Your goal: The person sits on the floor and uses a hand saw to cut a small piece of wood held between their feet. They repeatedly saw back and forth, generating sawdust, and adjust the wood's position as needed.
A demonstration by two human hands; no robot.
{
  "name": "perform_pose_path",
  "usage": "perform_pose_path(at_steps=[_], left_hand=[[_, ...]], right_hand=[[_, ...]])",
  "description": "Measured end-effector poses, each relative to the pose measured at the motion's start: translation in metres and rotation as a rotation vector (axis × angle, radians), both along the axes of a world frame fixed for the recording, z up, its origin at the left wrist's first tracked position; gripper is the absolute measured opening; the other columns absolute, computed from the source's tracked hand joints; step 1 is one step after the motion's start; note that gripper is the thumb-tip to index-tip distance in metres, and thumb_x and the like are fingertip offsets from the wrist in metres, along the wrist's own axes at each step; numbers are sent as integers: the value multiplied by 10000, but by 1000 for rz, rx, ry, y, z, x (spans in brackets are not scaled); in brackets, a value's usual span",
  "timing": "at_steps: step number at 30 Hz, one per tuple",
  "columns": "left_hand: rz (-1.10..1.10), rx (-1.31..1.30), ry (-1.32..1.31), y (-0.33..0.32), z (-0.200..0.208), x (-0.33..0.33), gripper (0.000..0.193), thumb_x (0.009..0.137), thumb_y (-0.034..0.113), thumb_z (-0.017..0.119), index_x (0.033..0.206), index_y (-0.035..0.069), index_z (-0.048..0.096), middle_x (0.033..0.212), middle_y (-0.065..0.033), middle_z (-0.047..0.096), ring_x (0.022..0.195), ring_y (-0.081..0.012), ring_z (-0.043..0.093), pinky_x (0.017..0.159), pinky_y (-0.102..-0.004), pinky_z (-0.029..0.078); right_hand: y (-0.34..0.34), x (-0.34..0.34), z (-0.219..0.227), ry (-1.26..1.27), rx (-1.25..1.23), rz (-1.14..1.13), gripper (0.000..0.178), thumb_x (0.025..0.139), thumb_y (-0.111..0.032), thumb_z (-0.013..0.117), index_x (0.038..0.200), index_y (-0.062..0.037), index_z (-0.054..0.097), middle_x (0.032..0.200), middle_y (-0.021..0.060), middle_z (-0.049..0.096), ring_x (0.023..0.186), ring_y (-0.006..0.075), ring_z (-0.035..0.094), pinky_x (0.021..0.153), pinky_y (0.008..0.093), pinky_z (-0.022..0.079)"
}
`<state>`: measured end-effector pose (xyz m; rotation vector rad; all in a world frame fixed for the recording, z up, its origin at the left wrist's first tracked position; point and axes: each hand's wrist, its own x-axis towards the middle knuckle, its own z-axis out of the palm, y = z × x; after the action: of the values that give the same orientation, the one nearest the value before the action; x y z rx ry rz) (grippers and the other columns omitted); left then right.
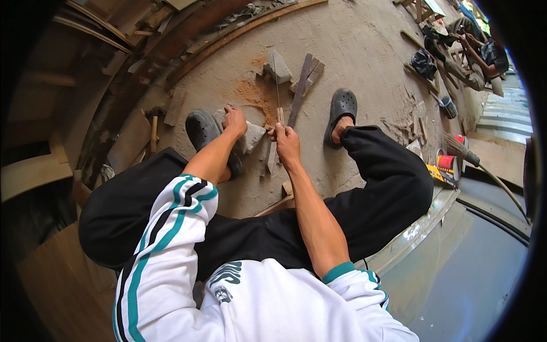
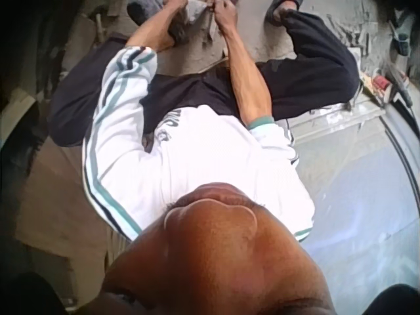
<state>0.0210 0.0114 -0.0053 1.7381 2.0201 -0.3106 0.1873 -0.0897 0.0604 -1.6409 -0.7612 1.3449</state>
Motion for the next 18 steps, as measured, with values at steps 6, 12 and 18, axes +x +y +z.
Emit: perform_pose_path(at_steps=[6,12,18], left_hand=[[-193,46,-109,-17,12,7,351,886,31,544,1233,20,494,1279,-248,477,1072,-450,609,856,-512,529],[-159,62,-91,-12,4,-4,257,886,48,531,1129,23,611,1083,-221,669,1006,-377,665,854,-516,523],[-328,10,5,9,9,-9,184,827,149,615,915,57,747,1000,-218,703,943,-367,687,912,-441,461]], right_hand=[[-10,5,-15,3,-33,5,361,1008,-327,529,946,19,612,828,88,691,724,119,607,701,267,489],[-22,-5,-24,-9,-43,118,369,1003,-340,539,930,13,622,791,66,672,685,104,587,650,259,475],[-33,-17,-12,-37,-105,159,379,997,-364,548,888,-10,624,671,-9,536,616,77,483,577,245,397]])
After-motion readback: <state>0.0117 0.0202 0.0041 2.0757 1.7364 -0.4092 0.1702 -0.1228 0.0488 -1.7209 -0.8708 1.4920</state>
